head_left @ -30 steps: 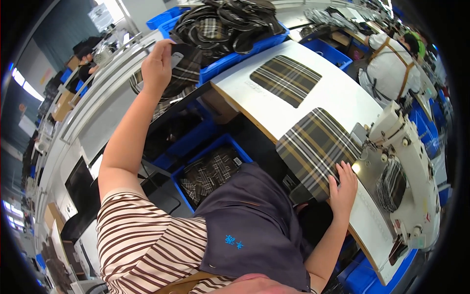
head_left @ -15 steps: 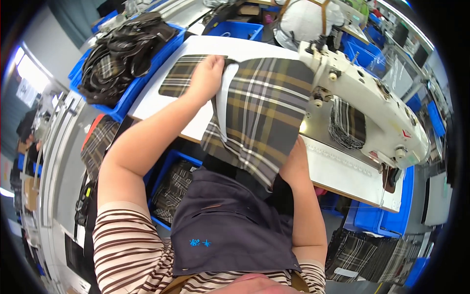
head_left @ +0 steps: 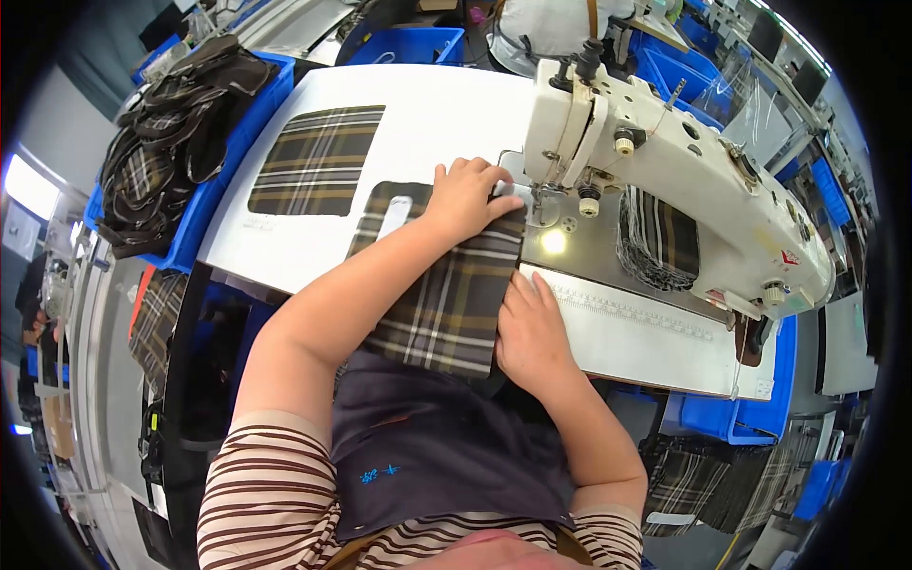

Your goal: Sewing pieces of plaid fabric together using an industrial sewing machine.

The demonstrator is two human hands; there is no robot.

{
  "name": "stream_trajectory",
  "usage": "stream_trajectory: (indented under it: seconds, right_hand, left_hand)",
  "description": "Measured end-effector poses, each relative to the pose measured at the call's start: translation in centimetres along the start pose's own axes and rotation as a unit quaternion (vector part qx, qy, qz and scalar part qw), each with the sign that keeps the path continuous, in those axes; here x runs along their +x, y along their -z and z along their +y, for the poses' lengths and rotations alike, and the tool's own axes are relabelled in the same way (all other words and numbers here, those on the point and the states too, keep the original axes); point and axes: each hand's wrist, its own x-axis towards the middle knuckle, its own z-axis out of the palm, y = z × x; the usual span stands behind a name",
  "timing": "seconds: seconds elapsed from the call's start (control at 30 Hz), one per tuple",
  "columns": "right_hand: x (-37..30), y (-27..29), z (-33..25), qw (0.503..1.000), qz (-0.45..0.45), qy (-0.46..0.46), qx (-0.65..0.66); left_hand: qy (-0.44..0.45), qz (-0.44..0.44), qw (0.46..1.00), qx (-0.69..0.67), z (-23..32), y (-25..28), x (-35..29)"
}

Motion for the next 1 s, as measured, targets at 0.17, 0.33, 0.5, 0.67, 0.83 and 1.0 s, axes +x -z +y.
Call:
stream_trajectory:
  seconds: [0.17, 0.33, 0.5, 0.67, 0.83, 1.0]
  right_hand:
    - [0.3, 2.2, 2.4, 0.997, 0.015, 0.053, 0.056]
    - [2.6, 3.0, 4.7, 0.966, -0.042, 0.253, -0.036]
    - [2.2, 1.5, 5.6, 0.967, -0.011, 0.253, 0.003]
    - [2.2, 1.2, 5.5, 0.967, 0.013, 0.255, 0.009]
    - [1.9, 1.1, 5.4, 0.964, 0.035, 0.264, 0.003]
    - [2.0, 1.1, 5.2, 0.964, 0.047, 0.263, 0.012]
  left_hand:
    - [-0.029, -0.018, 0.999, -0.038, 0.5, 0.4, -1.4]
    - [-0.069, 0.022, 0.995, -0.062, 0.4, -0.1, -1.6]
    - [-0.076, 0.039, 0.99, -0.11, 0.7, 0.4, -1.4]
    - [-0.025, -0.004, 0.989, -0.146, 0.6, 0.7, -1.2]
    - [-0.059, -0.05, 0.99, -0.12, 1.0, 1.3, -0.3]
    - [-0.052, -0.045, 0.99, -0.124, 1.0, 1.1, -0.5]
